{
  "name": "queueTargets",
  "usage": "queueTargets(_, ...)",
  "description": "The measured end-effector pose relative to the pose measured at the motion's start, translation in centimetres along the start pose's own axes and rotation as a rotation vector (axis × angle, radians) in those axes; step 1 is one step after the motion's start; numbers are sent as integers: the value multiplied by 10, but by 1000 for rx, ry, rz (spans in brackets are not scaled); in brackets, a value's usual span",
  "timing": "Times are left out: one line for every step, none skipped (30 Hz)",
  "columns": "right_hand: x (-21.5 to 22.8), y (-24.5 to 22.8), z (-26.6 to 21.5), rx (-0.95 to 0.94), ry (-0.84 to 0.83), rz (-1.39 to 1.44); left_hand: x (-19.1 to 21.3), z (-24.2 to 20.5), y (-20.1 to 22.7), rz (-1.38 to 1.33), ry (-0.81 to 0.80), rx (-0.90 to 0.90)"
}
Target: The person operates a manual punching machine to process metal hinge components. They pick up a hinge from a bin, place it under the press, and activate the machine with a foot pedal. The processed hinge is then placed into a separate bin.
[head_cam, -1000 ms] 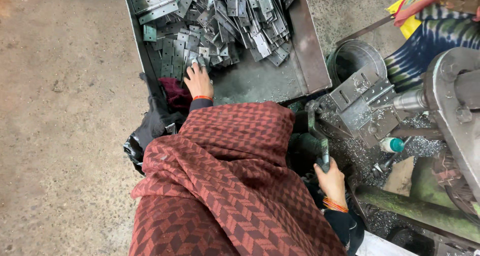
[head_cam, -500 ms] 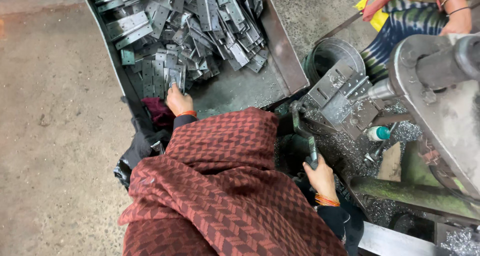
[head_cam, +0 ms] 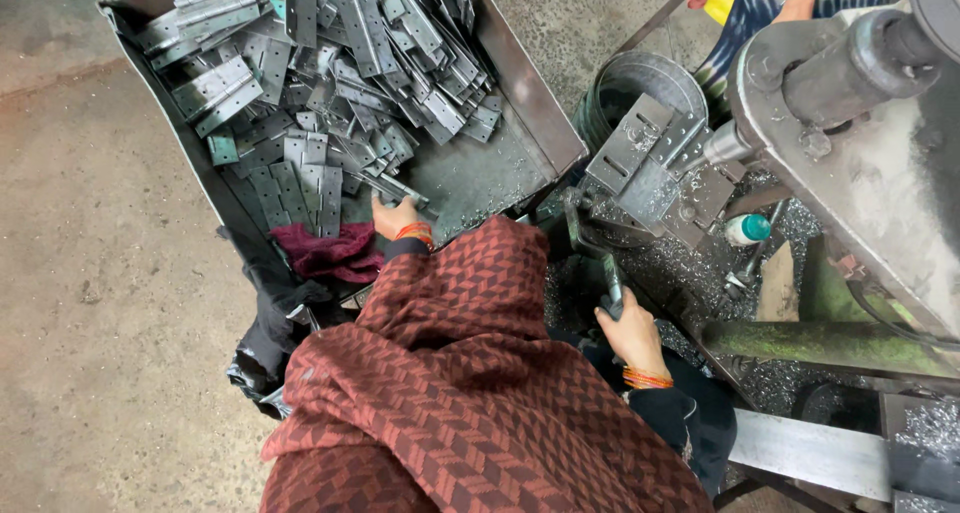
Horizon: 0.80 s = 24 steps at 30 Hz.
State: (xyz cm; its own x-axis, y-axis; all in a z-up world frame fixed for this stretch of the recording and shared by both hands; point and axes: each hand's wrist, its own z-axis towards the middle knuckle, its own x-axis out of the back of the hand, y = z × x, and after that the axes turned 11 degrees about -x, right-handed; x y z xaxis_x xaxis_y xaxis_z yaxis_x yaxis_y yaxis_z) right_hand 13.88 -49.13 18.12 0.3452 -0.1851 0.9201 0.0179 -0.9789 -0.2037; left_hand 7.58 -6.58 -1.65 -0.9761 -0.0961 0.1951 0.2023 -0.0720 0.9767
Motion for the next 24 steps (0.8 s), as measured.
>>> queueTargets(0, 1, -2, -1, -7, -4, -8, -9, 2, -20, 13, 76)
queueTargets(1, -1, -1, 0, -10, -5, -20, -15, 6, -45, 28, 150)
queueTargets(2, -1, -1, 0, -12, -6, -31, -20, 10, -70, 42, 223)
queueTargets(2, -2, -2, 8, -5, -6, -39, -24, 14, -212, 46, 350)
queueTargets(2, -2, -3, 15, 3, -7, -48, -29, 18, -355, 50, 477)
queueTargets(2, -3, -4, 22, 13, -7, -54, -30, 20, -500, 52, 603)
queueTargets(3, -3, -5, 15, 6, 3, -57, -31, 22, -540, 41, 646)
queueTargets(4, -3, -5, 10, -3, 14, -61, -32, 25, -579, 32, 687)
queueTargets(5, -3, -6, 5, -11, 24, -64, -33, 28, -619, 23, 728)
queueTargets(5, -4, -5, 3, -12, 23, -69, -33, 33, -669, 5, 669)
queueTargets(5, -6, -4, 2, -13, 21, -74, -36, 39, -719, -12, 610)
queueTargets(5, -6, -6, -4, -16, 19, -75, -40, 44, -764, -30, 552)
queueTargets(5, -6, -8, 1, -21, 19, -77, -43, 50, -750, -107, 519)
queueTargets(5, -5, -8, 2, -21, 22, -83, -47, 59, -739, -189, 486)
queueTargets(5, -5, -8, 3, -21, 24, -87, -49, 68, -727, -271, 452)
queueTargets(5, -6, -8, -6, -25, 19, -92, -51, 79, -739, -348, 454)
queueTargets(5, -7, -7, -15, -28, 14, -95, -53, 91, -751, -425, 456)
queueTargets(3, -6, -7, -30, -28, 12, -100, -58, 104, -763, -509, 457)
queueTargets(2, -6, -6, -21, -21, 14, -103, -64, 118, -717, -580, 412)
queueTargets(0, -5, -6, -16, -12, 15, -106, -73, 132, -671, -652, 367)
queueTargets(-1, -5, -7, -11, -3, 16, -108, -83, 147, -625, -723, 320)
queueTargets(-2, -3, -6, -12, 0, 28, -111, -95, 164, -612, -773, 225)
queueTargets(-3, -2, -6, -14, 3, 39, -115, -109, 181, -600, -821, 129)
queueTargets(-3, -1, -6, -12, 2, 46, -116, -125, 196, -587, -862, 35)
